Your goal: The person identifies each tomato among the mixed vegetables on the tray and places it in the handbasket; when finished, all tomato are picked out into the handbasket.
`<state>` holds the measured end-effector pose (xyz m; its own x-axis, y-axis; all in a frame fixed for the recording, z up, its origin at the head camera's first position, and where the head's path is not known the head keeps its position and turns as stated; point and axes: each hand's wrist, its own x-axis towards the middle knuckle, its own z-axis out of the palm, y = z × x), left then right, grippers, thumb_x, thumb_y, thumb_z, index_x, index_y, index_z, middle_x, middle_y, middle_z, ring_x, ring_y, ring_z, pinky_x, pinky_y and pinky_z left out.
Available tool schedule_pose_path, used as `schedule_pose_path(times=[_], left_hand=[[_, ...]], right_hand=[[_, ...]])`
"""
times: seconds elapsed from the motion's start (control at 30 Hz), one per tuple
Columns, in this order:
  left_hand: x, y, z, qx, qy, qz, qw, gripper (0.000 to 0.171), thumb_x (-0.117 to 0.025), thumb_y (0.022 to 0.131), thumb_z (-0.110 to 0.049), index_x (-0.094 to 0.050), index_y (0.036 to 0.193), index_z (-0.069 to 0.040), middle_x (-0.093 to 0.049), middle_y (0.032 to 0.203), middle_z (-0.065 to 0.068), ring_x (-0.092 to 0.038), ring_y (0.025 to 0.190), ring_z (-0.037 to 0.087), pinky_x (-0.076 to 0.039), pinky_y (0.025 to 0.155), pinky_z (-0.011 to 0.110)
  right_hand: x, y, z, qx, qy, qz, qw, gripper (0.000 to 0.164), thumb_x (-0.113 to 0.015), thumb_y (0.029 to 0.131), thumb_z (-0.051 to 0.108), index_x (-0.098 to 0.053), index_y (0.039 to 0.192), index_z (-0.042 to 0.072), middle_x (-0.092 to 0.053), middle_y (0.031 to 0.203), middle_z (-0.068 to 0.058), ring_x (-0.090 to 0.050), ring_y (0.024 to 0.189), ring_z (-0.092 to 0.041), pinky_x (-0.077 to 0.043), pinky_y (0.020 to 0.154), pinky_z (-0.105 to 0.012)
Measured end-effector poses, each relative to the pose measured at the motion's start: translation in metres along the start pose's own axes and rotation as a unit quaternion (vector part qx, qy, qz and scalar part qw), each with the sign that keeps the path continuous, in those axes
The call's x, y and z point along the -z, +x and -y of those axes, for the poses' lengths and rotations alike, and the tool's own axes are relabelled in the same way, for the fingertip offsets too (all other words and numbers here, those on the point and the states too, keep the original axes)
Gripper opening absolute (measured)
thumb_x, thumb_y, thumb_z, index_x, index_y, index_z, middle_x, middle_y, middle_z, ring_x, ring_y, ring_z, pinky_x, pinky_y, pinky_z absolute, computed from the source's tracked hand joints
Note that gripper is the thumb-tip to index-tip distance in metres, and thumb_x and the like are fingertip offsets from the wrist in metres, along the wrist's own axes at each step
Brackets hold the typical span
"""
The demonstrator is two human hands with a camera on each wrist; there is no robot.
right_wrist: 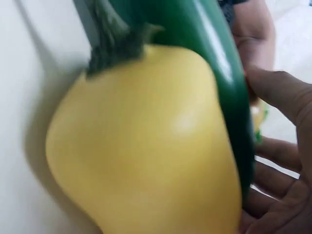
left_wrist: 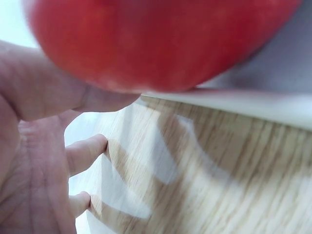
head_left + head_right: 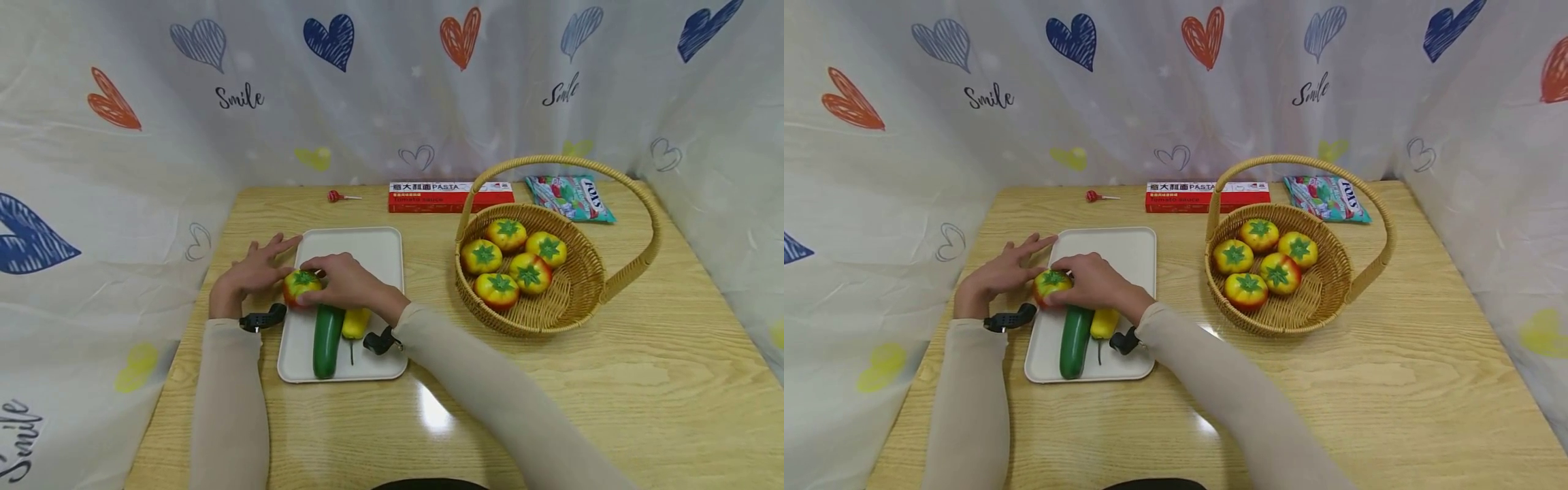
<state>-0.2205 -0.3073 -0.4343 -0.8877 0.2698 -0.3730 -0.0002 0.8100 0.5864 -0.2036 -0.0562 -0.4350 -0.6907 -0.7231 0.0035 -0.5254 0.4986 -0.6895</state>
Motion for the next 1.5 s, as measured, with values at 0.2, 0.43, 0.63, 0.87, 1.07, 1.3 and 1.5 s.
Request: schedule_pose_path(times=[0.2, 0.43, 0.63, 0.87, 1.07, 1.3, 1.5], left_hand=[[0.000, 0.002, 0.001, 0.002, 0.002, 0.001, 1.0000, 0.073, -0.059, 0.111, -0.036, -0.027, 0.176, -0.029, 0.004, 0.184, 0.023, 0.024, 0.160, 0.065, 0.015, 0.106, 0.098], [0.000, 0.001, -0.002, 0.009, -0.016, 0.004, 0.9998, 0.076, -0.062, 0.109, -0.030, -0.026, 0.176, -0.029, 0.006, 0.184, 0.021, 0.027, 0.160, 0.062, 0.019, 0.107, 0.096], [0.000, -0.003, -0.005, 0.011, -0.016, 0.002, 0.9998, 0.080, -0.066, 0.107, -0.028, -0.025, 0.176, -0.026, 0.006, 0.184, 0.022, 0.027, 0.160, 0.062, 0.018, 0.107, 0.096], [-0.001, -0.002, -0.002, 0.007, -0.023, 0.005, 0.9997, 0.080, -0.065, 0.108, -0.028, -0.024, 0.176, -0.027, 0.008, 0.184, 0.021, 0.030, 0.159, 0.061, 0.020, 0.108, 0.095], [-0.001, -0.001, 0.001, -0.001, -0.026, 0.008, 0.9996, 0.079, -0.064, 0.108, -0.027, -0.024, 0.176, -0.026, 0.009, 0.184, 0.022, 0.031, 0.159, 0.061, 0.020, 0.108, 0.095], [-0.002, 0.000, 0.004, 0.001, -0.023, 0.008, 0.9997, 0.077, -0.063, 0.109, -0.029, -0.024, 0.176, -0.029, 0.009, 0.184, 0.020, 0.031, 0.159, 0.059, 0.021, 0.109, 0.094], [-0.001, 0.000, 0.003, 0.000, -0.023, 0.004, 0.9997, 0.078, -0.063, 0.109, -0.028, -0.024, 0.176, -0.029, 0.009, 0.184, 0.019, 0.031, 0.160, 0.059, 0.021, 0.110, 0.094]], right_hand=[[0.007, -0.003, 0.010, 0.013, 0.000, -0.027, 1.000, 0.059, -0.082, 0.098, 0.036, -0.066, 0.151, 0.016, -0.074, 0.138, 0.000, -0.066, 0.110, -0.011, -0.053, 0.097, -0.021], [0.032, -0.045, 0.022, 0.034, 0.079, -0.045, 0.995, 0.060, -0.081, 0.100, 0.029, -0.061, 0.155, 0.015, -0.068, 0.149, -0.002, -0.067, 0.128, -0.016, -0.059, 0.106, -0.024], [0.057, -0.107, 0.019, 0.052, 0.146, -0.073, 0.985, 0.058, -0.083, 0.098, 0.023, -0.064, 0.152, 0.015, -0.065, 0.151, -0.001, -0.065, 0.132, -0.016, -0.060, 0.107, -0.031], [0.088, -0.195, -0.009, 0.004, 0.148, -0.119, 0.982, 0.060, -0.084, 0.097, 0.016, -0.063, 0.153, 0.014, -0.064, 0.156, -0.005, -0.067, 0.135, -0.023, -0.057, 0.115, -0.040], [0.114, -0.265, -0.043, -0.040, 0.111, -0.172, 0.978, 0.060, -0.083, 0.097, 0.007, -0.064, 0.153, 0.016, -0.065, 0.154, -0.006, -0.067, 0.131, -0.010, -0.056, 0.107, -0.020], [0.137, -0.312, -0.066, -0.096, 0.052, -0.186, 0.976, 0.055, -0.080, 0.099, 0.006, -0.066, 0.152, 0.017, -0.068, 0.151, -0.010, -0.057, 0.129, 0.014, -0.050, 0.103, -0.007], [0.146, -0.326, -0.074, -0.166, 0.014, -0.153, 0.974, 0.054, -0.079, 0.100, 0.011, -0.065, 0.152, 0.010, -0.066, 0.152, -0.021, -0.070, 0.129, -0.019, -0.056, 0.090, -0.010]])
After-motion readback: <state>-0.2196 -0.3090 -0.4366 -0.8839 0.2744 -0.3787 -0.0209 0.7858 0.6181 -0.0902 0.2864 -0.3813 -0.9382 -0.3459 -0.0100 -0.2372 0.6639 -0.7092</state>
